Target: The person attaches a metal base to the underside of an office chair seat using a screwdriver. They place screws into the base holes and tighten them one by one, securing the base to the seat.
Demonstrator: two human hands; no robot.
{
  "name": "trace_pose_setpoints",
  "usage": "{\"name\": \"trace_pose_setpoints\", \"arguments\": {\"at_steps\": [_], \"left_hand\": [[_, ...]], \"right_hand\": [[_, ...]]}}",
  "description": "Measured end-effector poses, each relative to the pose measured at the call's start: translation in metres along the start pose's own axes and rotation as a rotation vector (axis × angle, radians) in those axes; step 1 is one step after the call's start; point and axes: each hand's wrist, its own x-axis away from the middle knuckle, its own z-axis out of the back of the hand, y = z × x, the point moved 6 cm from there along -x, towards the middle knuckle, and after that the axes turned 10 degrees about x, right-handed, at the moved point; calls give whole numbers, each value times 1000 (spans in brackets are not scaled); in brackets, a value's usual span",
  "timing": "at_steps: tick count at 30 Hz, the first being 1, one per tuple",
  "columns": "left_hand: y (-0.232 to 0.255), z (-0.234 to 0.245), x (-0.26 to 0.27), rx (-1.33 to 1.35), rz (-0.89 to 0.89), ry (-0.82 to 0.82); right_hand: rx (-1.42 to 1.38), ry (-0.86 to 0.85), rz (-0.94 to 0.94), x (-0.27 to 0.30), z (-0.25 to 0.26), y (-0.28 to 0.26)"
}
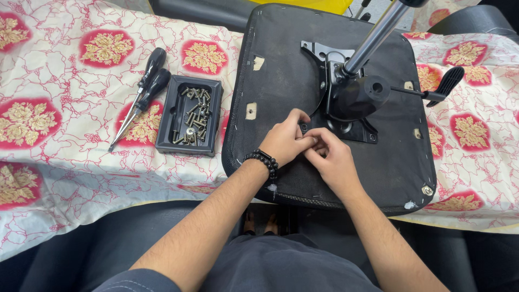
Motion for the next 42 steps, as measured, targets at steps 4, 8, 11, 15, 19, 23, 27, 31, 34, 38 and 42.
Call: {"name": "trace_pose_setpoints", "arguments": {"at_steps": [4,8,11,15,19,23,27,31,34,38,42], "left_hand": [[2,-1,-3,52,-15,-70],[3,-1,-7,69,23,-59],[9,8,-8,-157,-74,165],[18,7,-14,-485,-254,310],[12,-1,-23,-618,-294,264],[7,0,-20,-631,-329,279],[6,0,-20,-628,-330,279],[6,0,-20,-614,-314,265],[7,-1,-20,-606,-306,259],[8,1,-20,-593,-306,257],[8,1,-20,-582,-297,244]], "right_hand": [[8,19,-15,0,3,3],[-44,70,-128,3,11,15],[-210,122,-117,4,19,21],[-317,193,-166,10,36,40],[-300,356,-182,19,59,62],[-172,538,-203,24,89,86],[26,541,-174,18,108,101],[111,498,-200,16,105,110],[220,493,-110,16,102,105],[331,489,-30,12,99,97],[334,450,-30,12,99,95]]}}
